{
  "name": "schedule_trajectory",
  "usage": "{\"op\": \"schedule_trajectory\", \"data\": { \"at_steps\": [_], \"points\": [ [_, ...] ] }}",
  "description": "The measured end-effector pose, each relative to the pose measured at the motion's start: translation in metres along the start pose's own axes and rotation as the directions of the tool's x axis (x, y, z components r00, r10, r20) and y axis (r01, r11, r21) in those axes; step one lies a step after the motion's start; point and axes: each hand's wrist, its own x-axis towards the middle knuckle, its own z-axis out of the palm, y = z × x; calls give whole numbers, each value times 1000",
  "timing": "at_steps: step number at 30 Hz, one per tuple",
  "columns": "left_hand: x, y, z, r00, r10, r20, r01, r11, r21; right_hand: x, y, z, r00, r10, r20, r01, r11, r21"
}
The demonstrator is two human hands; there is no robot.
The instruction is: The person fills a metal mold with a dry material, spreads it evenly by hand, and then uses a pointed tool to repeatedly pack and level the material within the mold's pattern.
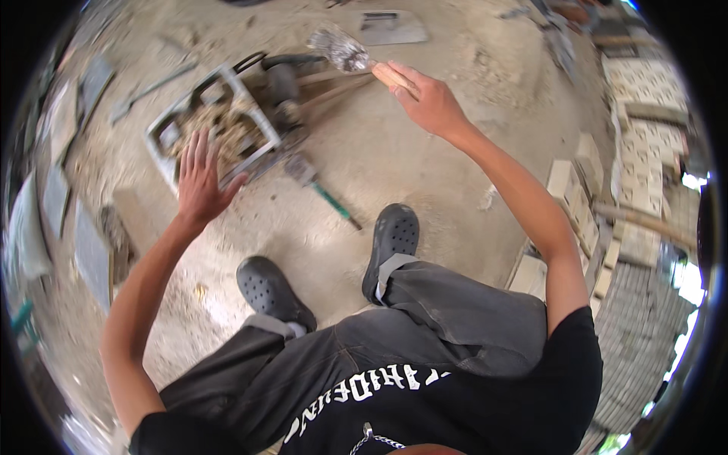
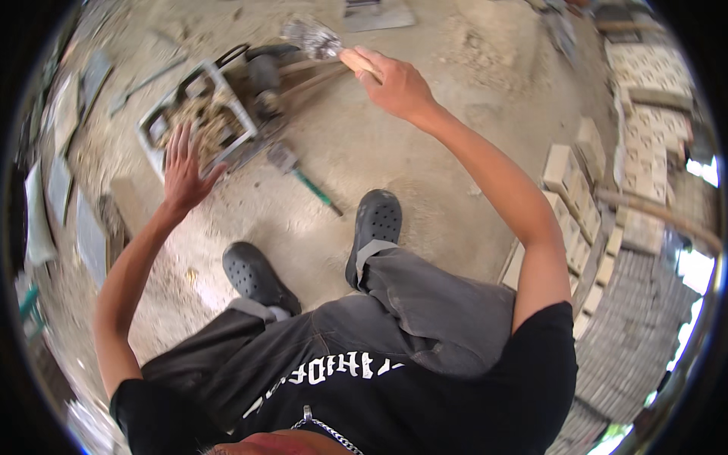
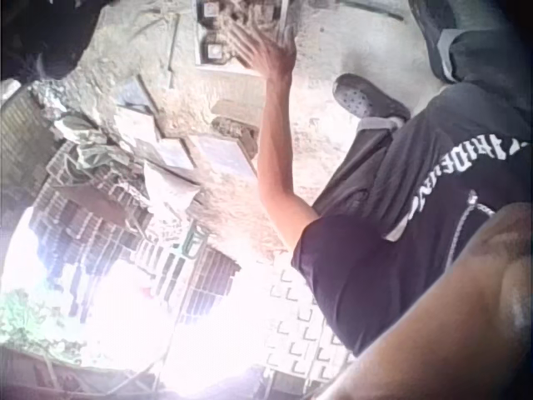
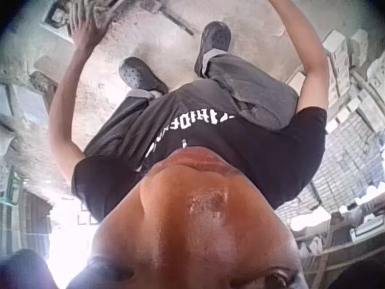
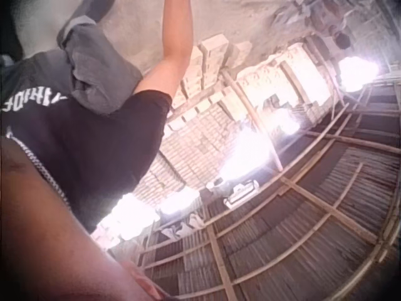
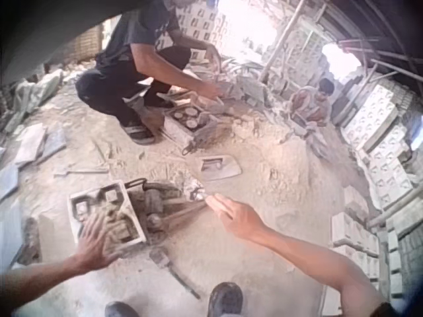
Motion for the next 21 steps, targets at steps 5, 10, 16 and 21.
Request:
{"op": "schedule_trajectory", "data": {
  "at_steps": [5, 10, 16, 21],
  "points": [
    [36, 36, 14, 983, 149, 110, -141, 987, -79, -6, 166, 4, 730, 683, -28, -671, 724, 158],
    [42, 49, 18, 989, 43, 144, -43, 999, -1, -12, 264, -24, 547, 837, -34, -811, 539, 228],
    [44, 52, 22, 988, 1, 153, -3, 1000, 10, 44, 350, -25, 568, 823, -21, -786, 550, 282],
    [40, 52, 21, 989, -79, 122, 77, 997, 25, 130, 410, -6, 491, 870, 41, -791, 425, 439]
  ]
}}
